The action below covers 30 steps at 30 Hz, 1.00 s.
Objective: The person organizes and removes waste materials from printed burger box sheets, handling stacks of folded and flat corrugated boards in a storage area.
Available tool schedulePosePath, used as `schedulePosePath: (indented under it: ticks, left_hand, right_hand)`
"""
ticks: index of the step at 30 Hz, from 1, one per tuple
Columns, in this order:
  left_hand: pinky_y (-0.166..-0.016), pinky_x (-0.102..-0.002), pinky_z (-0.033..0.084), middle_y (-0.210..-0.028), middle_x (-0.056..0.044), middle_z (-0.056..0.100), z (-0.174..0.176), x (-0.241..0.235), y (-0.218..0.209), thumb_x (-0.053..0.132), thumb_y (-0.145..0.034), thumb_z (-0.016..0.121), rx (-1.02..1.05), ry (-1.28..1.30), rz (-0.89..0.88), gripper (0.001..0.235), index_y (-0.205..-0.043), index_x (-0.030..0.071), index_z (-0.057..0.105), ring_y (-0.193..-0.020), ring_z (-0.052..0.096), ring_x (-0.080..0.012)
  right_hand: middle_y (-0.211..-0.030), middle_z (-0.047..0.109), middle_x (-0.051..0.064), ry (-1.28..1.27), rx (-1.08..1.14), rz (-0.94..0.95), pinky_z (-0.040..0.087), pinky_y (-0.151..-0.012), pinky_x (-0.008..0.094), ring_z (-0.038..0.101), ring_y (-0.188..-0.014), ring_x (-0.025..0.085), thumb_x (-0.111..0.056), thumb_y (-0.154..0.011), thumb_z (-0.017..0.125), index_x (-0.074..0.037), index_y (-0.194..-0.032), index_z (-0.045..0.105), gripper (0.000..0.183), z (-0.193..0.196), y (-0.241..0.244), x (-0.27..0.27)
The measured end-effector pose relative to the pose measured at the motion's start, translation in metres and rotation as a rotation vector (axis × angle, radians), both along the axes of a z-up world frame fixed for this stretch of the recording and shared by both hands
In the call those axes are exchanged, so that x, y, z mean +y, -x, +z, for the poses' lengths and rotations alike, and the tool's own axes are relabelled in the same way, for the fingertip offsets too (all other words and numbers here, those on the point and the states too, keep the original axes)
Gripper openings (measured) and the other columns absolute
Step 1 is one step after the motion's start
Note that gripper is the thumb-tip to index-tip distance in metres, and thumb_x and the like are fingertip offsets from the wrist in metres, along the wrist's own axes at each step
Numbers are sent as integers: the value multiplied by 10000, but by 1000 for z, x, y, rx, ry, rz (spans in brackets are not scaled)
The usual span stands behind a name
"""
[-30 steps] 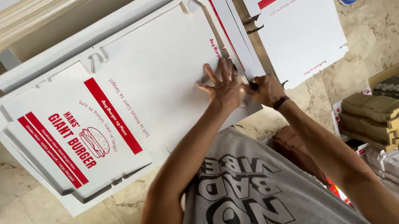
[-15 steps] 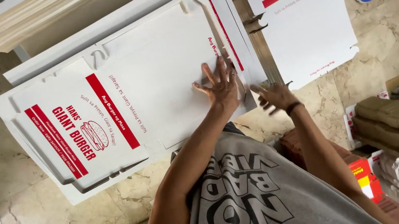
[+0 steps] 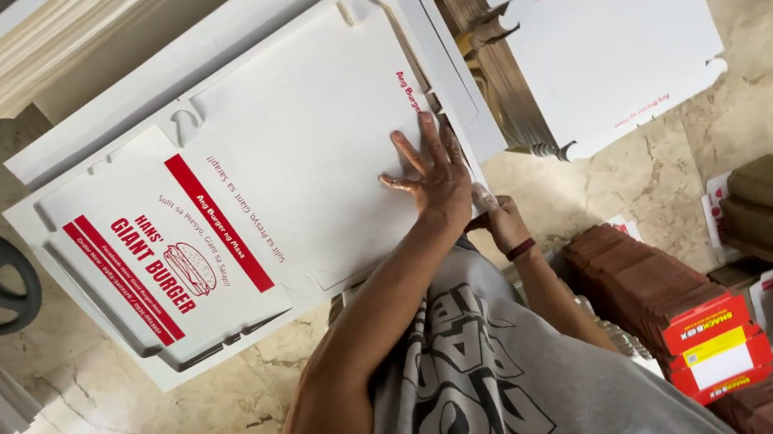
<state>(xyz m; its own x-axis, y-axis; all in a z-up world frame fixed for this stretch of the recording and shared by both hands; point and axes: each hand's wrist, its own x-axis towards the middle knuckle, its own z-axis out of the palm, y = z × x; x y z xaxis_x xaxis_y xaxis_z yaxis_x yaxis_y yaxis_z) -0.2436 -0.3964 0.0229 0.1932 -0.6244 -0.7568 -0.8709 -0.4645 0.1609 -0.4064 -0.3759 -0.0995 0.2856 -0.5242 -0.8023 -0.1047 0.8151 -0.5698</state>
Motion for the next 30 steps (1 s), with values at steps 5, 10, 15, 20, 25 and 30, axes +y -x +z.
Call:
schedulePosePath:
  ticks: [5, 10, 15, 20, 25, 30]
  left_hand:
    - [-922, -931, 219, -1641, -263, -286, -13, 3, -9, 157, -868, 805, 18, 28, -8, 1068, -1647, 65, 81, -1424, -182, -683]
    - [-948, -924, 203, -1668, -237, -238, 10, 0, -21, 278, -824, 851, 69, 58, 15, 1105, -1644, 82, 137, -1449, -143, -666]
    - [-944, -925, 215, -1670, -236, -222, 15, -1, -24, 182, -855, 794, 60, 56, -8, 986, -1638, 98, 200, -1444, -131, -670]
    - [-906, -870, 378, -1675, -281, -60, -16, 2, -28, 180, -901, 747, 36, 16, -157, 872, -1618, 82, 260, -1434, -66, -683]
    - [-931, -903, 283, -1677, -243, -161, 11, -3, -27, 216, -876, 772, 25, -32, -67, 952, -1636, 116, 209, -1424, -140, -677]
    - [-949, -926, 213, -1673, -239, -188, 23, -3, -19, 94, -850, 772, -4, 42, -19, 923, -1626, 134, 273, -1444, -116, -657]
  right_hand:
    - [-517, 512, 153, 427, 264, 412, 424, -463, 367, 577, -491, 259, -182, -888, 554, 24, -599, 636, 364, 120, -40, -12]
    - [-736, 693, 261, 95, 44, 214, 626, -528, 472, 715, -578, 374, -385, -979, 671, 116, -885, 689, 510, 90, -25, -37]
    - [-694, 691, 355, 74, 309, 794, 619, -586, 451, 739, -607, 397, -418, -944, 700, 175, -900, 697, 595, 71, -27, -85]
    - [-452, 565, 101, 1308, 436, 1182, 509, -513, 416, 639, -529, 381, -391, -887, 688, -102, -439, 551, 550, 53, -21, -78]
    - [-393, 454, 71, 1187, 286, 1086, 381, -458, 345, 464, -386, 271, -296, -772, 702, -106, -412, 460, 474, 24, -10, -74]
    - [-446, 589, 243, 366, 434, 786, 551, -435, 304, 689, -443, 298, -451, -952, 670, -5, -487, 562, 654, 79, -41, -61]
